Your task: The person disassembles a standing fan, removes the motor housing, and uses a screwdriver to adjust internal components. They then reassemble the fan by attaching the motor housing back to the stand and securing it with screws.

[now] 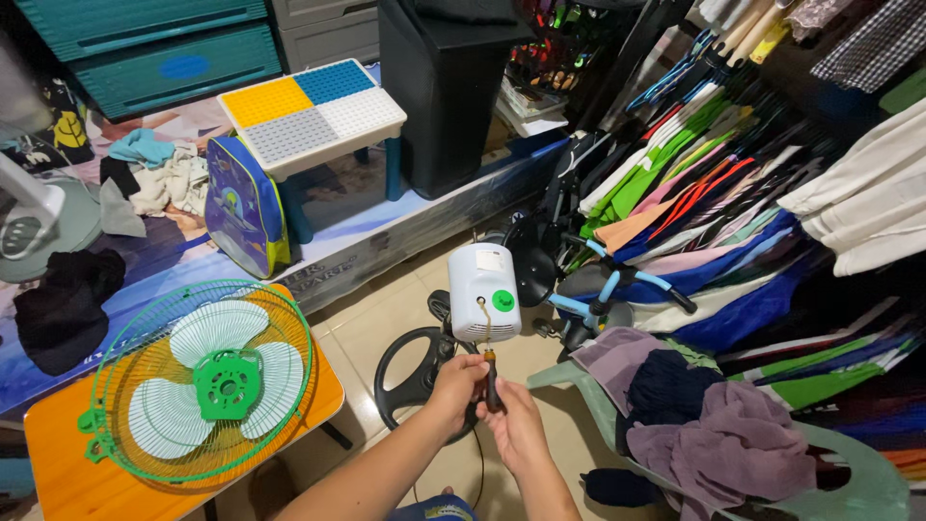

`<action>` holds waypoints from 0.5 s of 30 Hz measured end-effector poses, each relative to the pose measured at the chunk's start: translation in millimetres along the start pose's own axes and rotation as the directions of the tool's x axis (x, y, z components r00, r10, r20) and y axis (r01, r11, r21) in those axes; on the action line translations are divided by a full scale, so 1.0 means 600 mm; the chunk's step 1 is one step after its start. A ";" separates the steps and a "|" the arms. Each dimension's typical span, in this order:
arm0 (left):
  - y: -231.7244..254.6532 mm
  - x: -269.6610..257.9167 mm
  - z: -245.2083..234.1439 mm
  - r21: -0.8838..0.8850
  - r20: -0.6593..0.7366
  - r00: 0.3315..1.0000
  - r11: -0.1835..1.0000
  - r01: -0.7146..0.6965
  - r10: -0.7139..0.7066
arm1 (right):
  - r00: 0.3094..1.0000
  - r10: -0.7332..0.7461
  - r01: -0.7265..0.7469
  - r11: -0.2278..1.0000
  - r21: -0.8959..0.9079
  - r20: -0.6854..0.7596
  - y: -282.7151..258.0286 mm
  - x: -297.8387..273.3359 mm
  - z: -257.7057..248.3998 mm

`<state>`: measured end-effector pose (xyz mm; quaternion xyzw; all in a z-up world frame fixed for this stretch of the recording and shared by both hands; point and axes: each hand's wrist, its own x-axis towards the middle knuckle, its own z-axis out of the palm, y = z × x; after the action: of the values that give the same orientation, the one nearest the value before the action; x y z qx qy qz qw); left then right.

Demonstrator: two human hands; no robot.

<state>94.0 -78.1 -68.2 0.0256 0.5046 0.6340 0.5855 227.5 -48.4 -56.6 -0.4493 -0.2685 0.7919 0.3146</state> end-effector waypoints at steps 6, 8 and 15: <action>-0.001 -0.011 0.007 -0.022 0.040 0.999 1.000 0.002 -0.001 | 0.997 -0.059 0.054 0.994 -0.093 -0.045 0.001 0.008 -0.010; 0.005 -0.016 0.013 0.012 0.037 0.999 1.000 0.007 -0.008 | 0.985 -0.155 0.137 0.968 -0.212 -0.072 0.005 0.014 -0.005; 0.006 -0.012 0.004 -0.088 0.110 0.994 0.996 0.005 0.005 | 0.999 0.024 -0.027 0.995 0.100 0.026 -0.007 0.000 -0.004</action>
<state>95.2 -81.7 -60.9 0.0347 0.4432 0.6532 0.6130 231.0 -45.5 -54.8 -0.4266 -0.2267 0.8138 0.3232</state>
